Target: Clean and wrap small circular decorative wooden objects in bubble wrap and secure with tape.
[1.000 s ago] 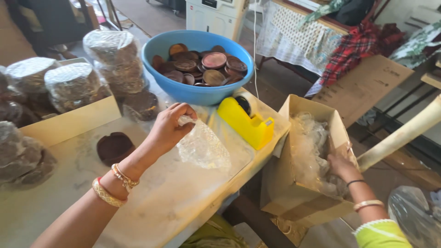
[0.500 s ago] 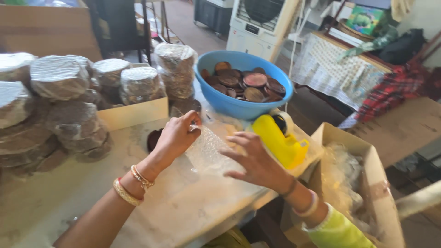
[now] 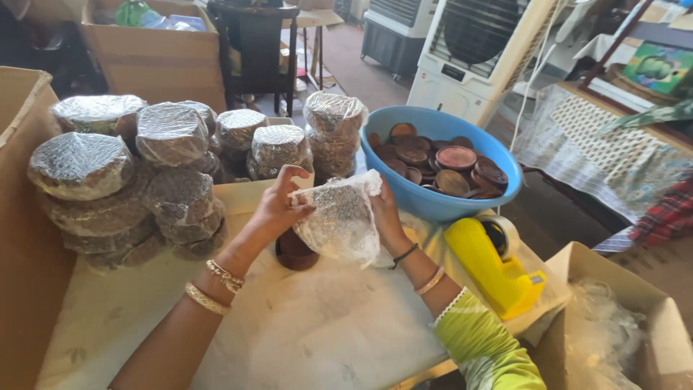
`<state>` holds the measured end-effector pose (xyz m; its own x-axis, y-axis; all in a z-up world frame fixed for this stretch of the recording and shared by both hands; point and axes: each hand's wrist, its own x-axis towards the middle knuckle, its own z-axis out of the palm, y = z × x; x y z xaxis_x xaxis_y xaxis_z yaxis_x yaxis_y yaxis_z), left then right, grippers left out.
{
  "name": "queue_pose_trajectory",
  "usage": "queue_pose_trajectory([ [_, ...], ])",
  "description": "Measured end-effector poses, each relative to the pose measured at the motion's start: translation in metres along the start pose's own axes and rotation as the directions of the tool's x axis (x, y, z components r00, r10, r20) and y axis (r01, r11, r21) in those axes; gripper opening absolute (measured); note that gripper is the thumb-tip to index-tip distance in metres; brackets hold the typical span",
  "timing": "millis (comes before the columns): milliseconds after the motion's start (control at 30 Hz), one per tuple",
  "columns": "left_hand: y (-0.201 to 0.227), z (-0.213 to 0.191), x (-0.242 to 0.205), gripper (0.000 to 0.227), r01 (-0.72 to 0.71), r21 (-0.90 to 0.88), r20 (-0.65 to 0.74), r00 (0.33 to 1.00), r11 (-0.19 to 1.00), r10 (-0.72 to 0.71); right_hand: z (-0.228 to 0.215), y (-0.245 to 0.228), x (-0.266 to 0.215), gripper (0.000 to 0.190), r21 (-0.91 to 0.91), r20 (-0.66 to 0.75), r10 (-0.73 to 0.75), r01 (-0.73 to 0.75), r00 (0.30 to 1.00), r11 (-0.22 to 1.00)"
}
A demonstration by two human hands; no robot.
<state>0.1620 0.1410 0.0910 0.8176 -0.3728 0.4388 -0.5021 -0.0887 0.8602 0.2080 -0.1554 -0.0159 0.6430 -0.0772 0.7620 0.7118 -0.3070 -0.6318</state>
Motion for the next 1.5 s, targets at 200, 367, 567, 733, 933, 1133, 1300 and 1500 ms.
queue_pose_trajectory([
  [200,-0.006,-0.034,0.002,0.044,0.112,0.054,0.163,0.979,0.992,-0.119,0.006,0.013,-0.029,0.037,0.367,0.137,0.627,-0.627,0.767,0.687],
  [367,0.007,-0.046,-0.001,0.036,0.099,0.11,0.175,0.978,0.989,-0.118,0.017,-0.015,-0.027,0.048,0.516,0.134,0.496,-0.488,0.858,0.704],
  [567,0.016,-0.051,-0.003,0.029,-0.068,0.248,0.195,0.981,0.966,0.019,0.005,-0.005,-0.023,0.053,0.46,0.134,0.554,-0.547,0.822,0.7],
  [733,0.031,-0.013,-0.01,0.032,-0.443,0.412,0.236,0.896,0.796,0.376,0.013,-0.014,-0.029,0.049,0.43,0.266,0.552,-0.61,0.79,0.666],
  [933,0.04,0.021,-0.022,0.055,-0.411,0.502,0.411,0.888,0.761,0.208,0.02,-0.066,-0.024,0.038,0.394,0.286,0.6,-0.662,0.747,0.638],
  [1133,0.028,0.009,-0.015,0.069,-0.296,0.457,0.236,0.95,0.839,0.207,0.026,-0.131,-0.009,0.071,-0.02,0.267,-0.04,0.047,0.963,0.999],
  [1300,0.004,-0.014,-0.001,0.054,-0.15,0.317,0.176,0.98,0.937,0.097,0.018,-0.053,-0.029,0.034,0.135,0.207,0.374,-0.405,0.904,0.904],
  [1500,0.006,-0.043,-0.003,0.05,0.036,0.11,0.113,0.992,0.993,-0.048,0.012,-0.077,-0.016,0.032,0.442,0.175,0.566,-0.578,0.806,0.686],
])
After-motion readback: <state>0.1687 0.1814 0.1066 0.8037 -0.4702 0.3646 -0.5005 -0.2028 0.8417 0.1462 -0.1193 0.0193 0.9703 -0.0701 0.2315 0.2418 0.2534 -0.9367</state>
